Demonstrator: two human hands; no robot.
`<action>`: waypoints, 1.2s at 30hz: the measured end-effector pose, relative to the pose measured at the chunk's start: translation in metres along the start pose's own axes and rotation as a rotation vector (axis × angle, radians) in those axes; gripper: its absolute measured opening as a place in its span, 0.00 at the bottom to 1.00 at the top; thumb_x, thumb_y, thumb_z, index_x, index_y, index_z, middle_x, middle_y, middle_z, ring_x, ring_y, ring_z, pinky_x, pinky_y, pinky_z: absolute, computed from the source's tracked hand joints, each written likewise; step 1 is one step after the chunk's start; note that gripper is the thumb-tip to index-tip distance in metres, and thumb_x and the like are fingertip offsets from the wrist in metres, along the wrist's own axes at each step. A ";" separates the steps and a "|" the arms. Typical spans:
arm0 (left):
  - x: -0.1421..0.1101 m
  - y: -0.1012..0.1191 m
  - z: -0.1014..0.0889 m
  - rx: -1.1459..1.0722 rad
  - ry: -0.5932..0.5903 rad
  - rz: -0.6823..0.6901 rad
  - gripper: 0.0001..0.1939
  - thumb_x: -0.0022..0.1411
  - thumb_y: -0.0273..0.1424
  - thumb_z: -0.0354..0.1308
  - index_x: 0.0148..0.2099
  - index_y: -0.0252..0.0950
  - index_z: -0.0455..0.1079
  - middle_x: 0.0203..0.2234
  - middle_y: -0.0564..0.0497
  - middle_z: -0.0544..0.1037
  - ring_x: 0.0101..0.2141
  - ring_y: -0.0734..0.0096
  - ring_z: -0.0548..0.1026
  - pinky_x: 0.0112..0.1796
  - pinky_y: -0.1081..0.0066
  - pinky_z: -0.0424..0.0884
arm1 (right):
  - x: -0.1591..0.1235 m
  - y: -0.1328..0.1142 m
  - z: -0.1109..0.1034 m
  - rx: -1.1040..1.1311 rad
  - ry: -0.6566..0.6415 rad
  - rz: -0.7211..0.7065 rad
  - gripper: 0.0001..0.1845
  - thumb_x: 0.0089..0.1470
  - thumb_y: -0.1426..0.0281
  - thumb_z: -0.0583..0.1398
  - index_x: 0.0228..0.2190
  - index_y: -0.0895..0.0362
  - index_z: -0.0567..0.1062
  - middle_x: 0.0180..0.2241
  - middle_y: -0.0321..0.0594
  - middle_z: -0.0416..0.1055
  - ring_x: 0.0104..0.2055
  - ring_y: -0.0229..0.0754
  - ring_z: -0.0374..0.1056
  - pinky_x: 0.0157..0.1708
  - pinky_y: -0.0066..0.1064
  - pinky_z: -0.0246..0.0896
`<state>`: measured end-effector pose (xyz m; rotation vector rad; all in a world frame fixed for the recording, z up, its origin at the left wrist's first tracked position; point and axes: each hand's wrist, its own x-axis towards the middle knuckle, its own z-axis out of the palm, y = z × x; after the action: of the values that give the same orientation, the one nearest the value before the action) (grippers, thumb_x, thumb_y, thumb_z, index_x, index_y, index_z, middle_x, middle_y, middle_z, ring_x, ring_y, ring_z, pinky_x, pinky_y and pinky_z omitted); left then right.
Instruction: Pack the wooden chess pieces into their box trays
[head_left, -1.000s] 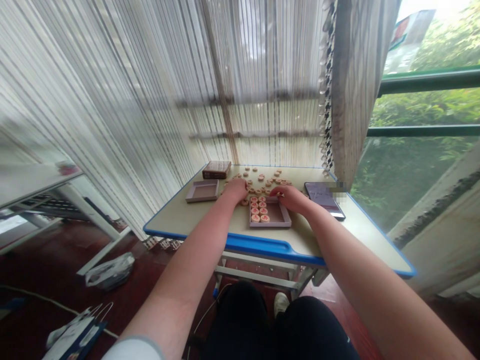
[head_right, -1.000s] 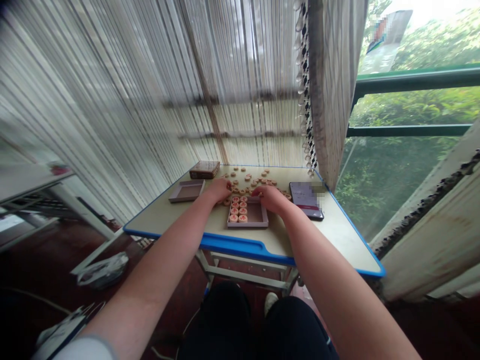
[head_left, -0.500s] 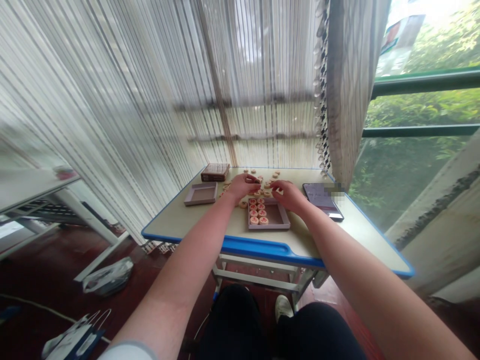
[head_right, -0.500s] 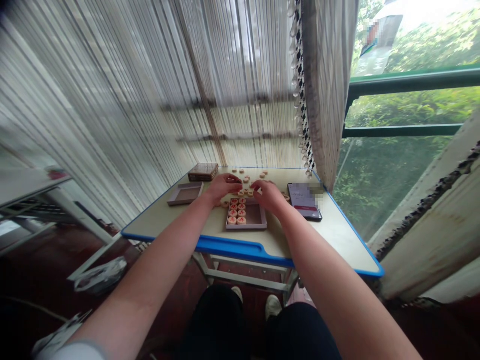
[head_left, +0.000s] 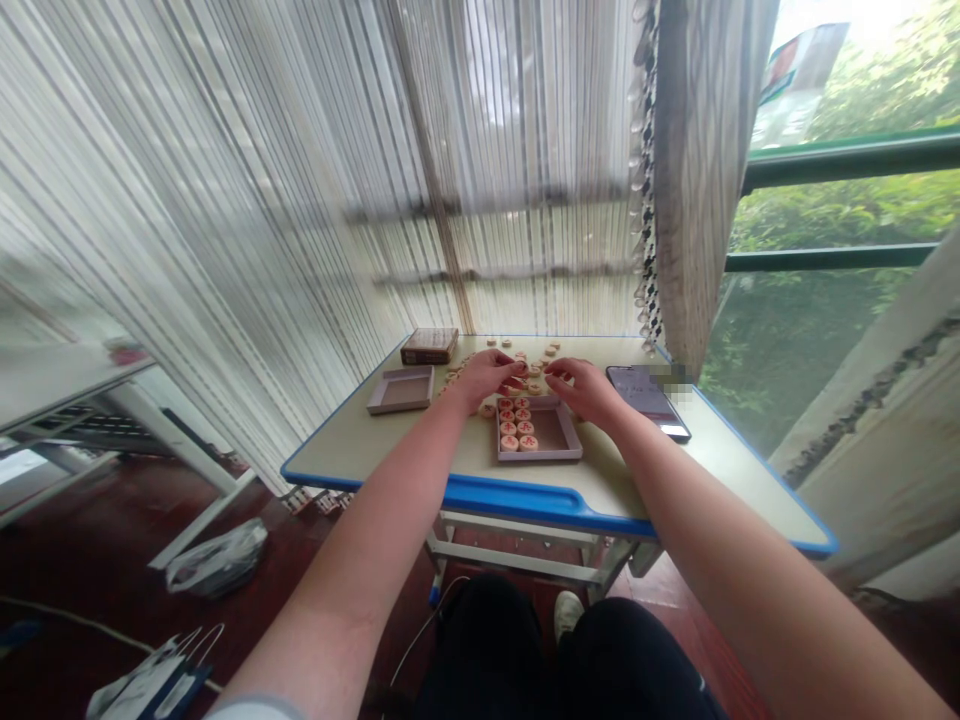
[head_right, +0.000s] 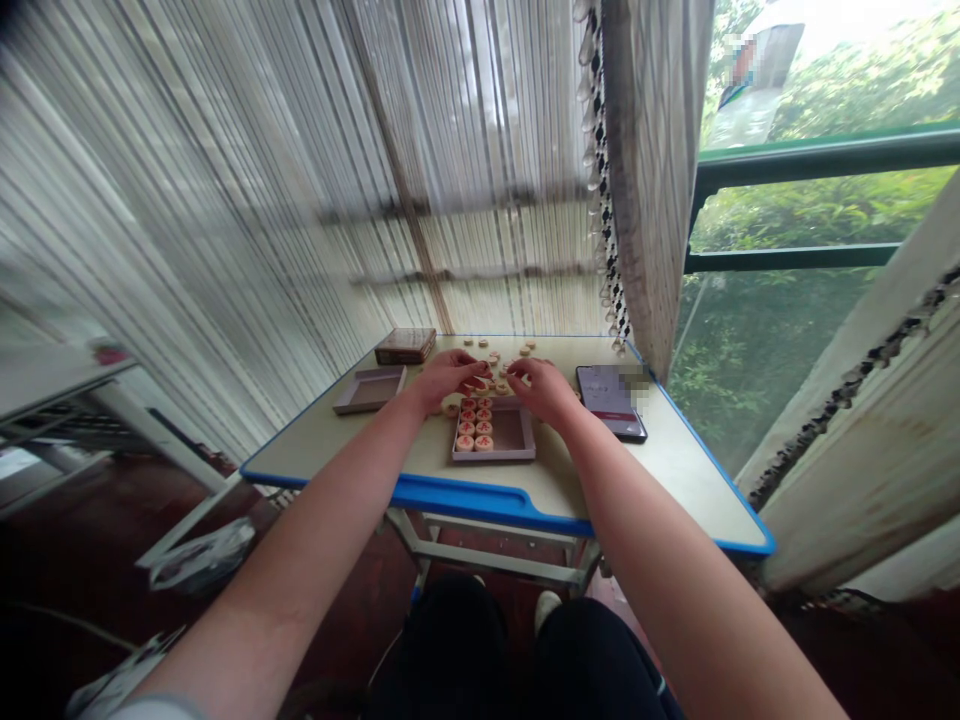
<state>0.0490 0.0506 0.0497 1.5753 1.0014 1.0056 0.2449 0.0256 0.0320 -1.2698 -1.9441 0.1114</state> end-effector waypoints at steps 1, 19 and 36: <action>0.000 0.000 0.000 0.001 -0.012 -0.019 0.15 0.53 0.38 0.62 0.34 0.31 0.66 0.30 0.44 0.78 0.26 0.72 0.76 0.21 0.77 0.66 | 0.000 -0.001 0.000 -0.002 -0.001 -0.002 0.11 0.51 0.66 0.56 0.35 0.56 0.75 0.32 0.42 0.74 0.35 0.43 0.66 0.37 0.34 0.59; 0.001 -0.002 0.000 -0.071 -0.142 -0.034 0.17 0.49 0.40 0.64 0.34 0.32 0.72 0.25 0.52 0.72 0.22 0.83 0.66 0.21 0.80 0.59 | -0.001 -0.008 0.002 0.117 0.075 -0.085 0.14 0.50 0.62 0.59 0.36 0.56 0.76 0.27 0.39 0.73 0.28 0.38 0.65 0.29 0.29 0.59; -0.002 0.002 -0.004 -0.053 -0.120 -0.063 0.19 0.46 0.37 0.67 0.40 0.33 0.72 0.32 0.46 0.78 0.24 0.80 0.72 0.22 0.79 0.62 | -0.005 -0.014 -0.002 0.157 0.082 -0.102 0.10 0.49 0.64 0.60 0.34 0.55 0.74 0.26 0.38 0.71 0.26 0.36 0.63 0.28 0.28 0.58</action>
<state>0.0450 0.0500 0.0518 1.5330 0.9290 0.8772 0.2367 0.0139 0.0370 -1.0559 -1.8866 0.1548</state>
